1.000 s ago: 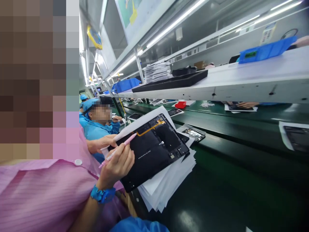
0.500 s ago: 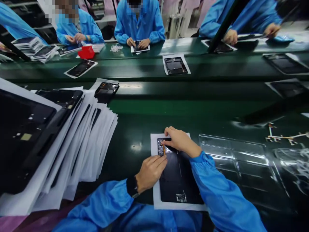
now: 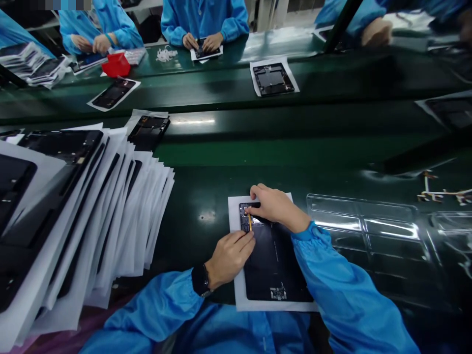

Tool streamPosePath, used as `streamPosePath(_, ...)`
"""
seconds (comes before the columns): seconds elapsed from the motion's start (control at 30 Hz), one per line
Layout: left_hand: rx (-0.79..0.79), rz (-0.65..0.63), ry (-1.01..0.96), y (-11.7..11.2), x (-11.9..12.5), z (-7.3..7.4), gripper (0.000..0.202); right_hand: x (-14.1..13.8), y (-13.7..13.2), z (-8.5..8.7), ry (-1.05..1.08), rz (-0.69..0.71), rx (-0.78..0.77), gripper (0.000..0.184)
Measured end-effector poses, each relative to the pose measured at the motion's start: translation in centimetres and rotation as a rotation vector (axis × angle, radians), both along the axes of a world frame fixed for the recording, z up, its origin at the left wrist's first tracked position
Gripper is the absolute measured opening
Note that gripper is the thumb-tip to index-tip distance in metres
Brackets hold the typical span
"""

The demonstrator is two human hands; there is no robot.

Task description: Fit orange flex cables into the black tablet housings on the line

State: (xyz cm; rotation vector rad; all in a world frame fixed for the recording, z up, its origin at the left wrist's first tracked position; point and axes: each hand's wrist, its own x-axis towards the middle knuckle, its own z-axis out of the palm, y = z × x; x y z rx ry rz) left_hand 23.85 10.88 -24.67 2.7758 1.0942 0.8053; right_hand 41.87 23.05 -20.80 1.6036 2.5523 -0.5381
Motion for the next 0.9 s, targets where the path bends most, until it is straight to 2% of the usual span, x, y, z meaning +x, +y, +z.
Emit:
streamPosePath(0.3, -0.015, -0.015, 0.003, 0.0, 0.0, 0.0, 0.020, 0.6, -0.8, -1.0, 0.041, 0.060, 0.148, 0.033)
streamPosePath(0.9, -0.009, -0.008, 0.053, 0.0, 0.0, -0.2, 0.022, 0.7, -0.6, -1.1, 0.070, 0.050, 0.121, 0.033)
